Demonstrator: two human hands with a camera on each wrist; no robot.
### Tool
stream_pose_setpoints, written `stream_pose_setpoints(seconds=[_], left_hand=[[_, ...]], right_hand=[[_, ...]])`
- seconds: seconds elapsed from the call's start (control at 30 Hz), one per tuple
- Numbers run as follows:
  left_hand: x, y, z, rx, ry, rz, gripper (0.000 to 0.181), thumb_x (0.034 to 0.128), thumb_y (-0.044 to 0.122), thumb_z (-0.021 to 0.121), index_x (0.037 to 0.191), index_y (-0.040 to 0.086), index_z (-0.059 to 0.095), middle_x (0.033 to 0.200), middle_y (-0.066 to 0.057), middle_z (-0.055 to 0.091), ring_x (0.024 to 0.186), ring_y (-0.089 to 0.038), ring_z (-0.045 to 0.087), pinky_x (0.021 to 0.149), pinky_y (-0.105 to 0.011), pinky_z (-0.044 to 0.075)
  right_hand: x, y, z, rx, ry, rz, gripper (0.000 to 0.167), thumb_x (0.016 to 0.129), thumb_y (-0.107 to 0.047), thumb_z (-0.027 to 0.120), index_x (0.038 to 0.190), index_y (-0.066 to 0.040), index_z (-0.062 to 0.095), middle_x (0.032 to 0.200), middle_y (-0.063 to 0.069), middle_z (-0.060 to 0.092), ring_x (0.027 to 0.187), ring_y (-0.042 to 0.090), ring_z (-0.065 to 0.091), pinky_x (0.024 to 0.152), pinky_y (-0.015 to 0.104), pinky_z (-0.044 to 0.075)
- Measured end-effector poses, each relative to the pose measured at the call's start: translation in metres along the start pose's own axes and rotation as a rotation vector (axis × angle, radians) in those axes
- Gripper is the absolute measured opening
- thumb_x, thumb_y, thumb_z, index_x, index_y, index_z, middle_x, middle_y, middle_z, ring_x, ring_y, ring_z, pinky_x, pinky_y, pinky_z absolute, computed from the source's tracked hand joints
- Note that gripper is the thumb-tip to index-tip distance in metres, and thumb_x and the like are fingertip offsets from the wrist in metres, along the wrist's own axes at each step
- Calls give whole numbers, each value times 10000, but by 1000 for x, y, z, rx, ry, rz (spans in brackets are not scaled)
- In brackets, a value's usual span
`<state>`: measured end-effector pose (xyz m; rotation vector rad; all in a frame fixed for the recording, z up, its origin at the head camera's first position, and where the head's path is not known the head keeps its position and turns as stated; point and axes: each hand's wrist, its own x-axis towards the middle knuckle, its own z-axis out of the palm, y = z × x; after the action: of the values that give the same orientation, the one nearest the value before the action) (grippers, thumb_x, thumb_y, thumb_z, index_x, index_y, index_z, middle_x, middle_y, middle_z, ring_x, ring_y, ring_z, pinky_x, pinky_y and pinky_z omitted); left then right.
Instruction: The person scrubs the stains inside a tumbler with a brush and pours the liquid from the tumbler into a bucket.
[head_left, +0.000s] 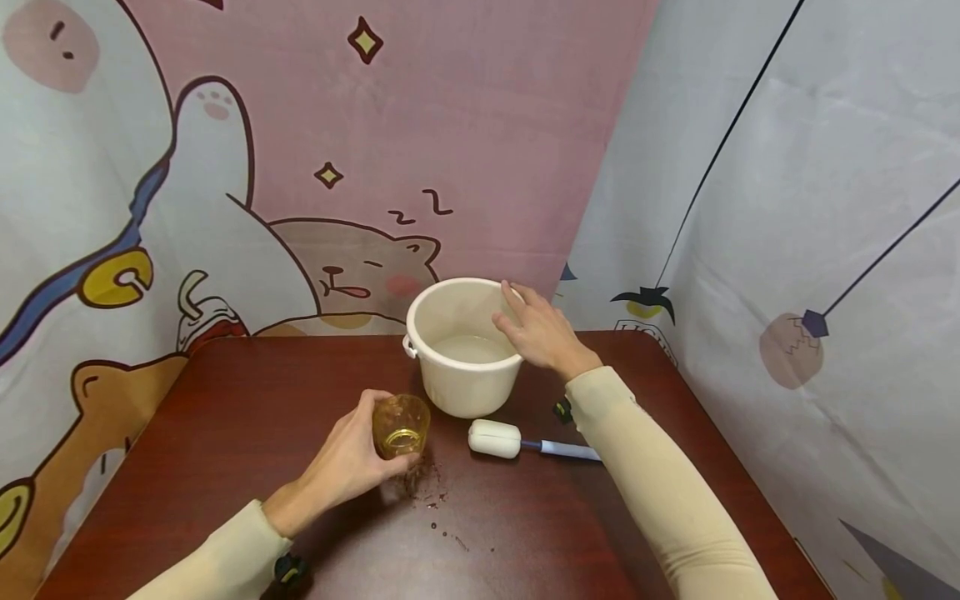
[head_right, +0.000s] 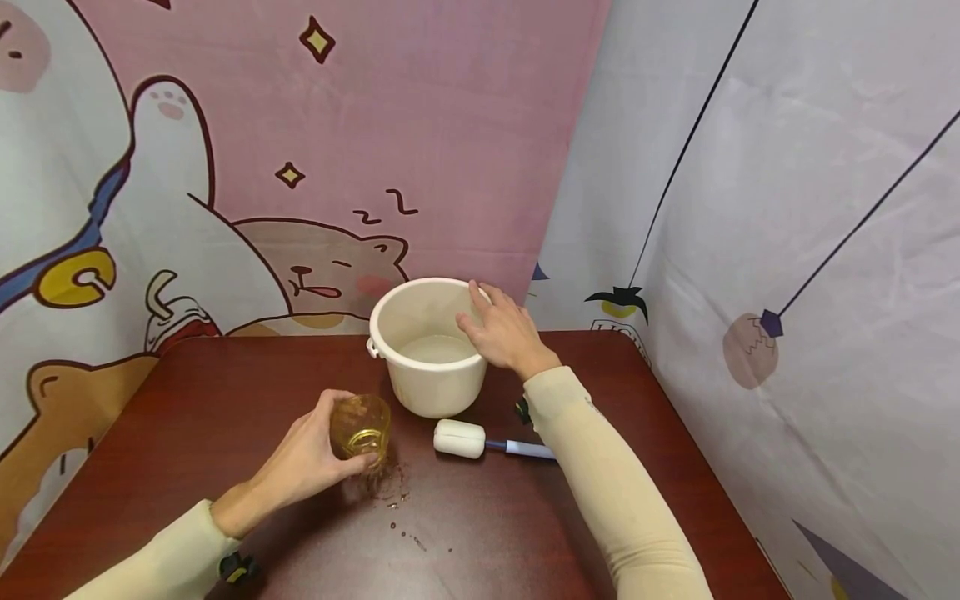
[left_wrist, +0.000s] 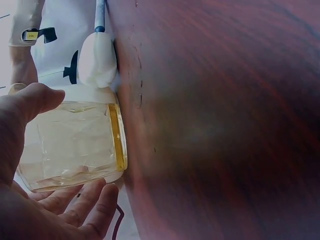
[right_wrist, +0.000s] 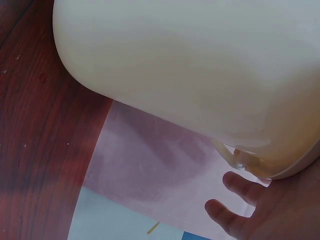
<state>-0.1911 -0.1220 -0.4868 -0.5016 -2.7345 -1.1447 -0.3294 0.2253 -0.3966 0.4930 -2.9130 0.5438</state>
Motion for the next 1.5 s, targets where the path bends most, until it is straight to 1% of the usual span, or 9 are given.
stream_pose_setpoints(seconds=[0.23,0.43,0.73,1.03,1.27,1.5], left_hand=[[-2,-3,3,-5,-6,-9,912,789,349,1089,1474,120,531,1291,-155,798,1133,-314,826,903,-439,691],[-4,-4,3,-1,-12,-16,906,787,351,1096,1465,113,544,1282,-156,802,1125,-310,827,907,-455,690],[-7,-7,4,-11,-24,-44,915,784,318,1098,1479,116,538,1302,-173,803,1128,-317,828,919,-466,690],[-5,-9,4,-12,-27,-44,914,786,289,1096,1485,110,534,1315,-179,792,1154,-338,822,939,-485,692],[-5,-11,4,-6,-30,-49,921,791,297,1097,1491,109,529,1321,-188,791,1158,-344,822,954,-497,692],[-6,-12,4,-7,-38,-57,925,801,315,1095,1500,105,526,1337,-198,787,1172,-357,818,968,-509,690]], right_hand=[[-1,-1,-2,4,2,1,802,1200,-602,402,1852,-146,299,1907,164,341,1750,443,374,1336,767,383],[-1,-2,-2,4,-5,1,790,1210,-572,414,1856,-137,278,1915,174,322,1757,450,358,1344,770,368],[-1,0,0,0,-13,0,793,1210,-575,408,1858,-139,271,1916,180,316,1760,453,354,1346,772,367],[0,-2,-2,2,-2,2,793,1205,-574,410,1854,-137,284,1912,177,328,1754,448,366,1344,767,374],[1,-2,-1,-7,-9,6,789,1208,-572,391,1857,-139,273,1916,177,321,1761,441,353,1346,765,372],[0,-2,-1,-9,-5,4,784,1206,-551,421,1852,-128,285,1911,179,332,1756,438,365,1335,760,390]])
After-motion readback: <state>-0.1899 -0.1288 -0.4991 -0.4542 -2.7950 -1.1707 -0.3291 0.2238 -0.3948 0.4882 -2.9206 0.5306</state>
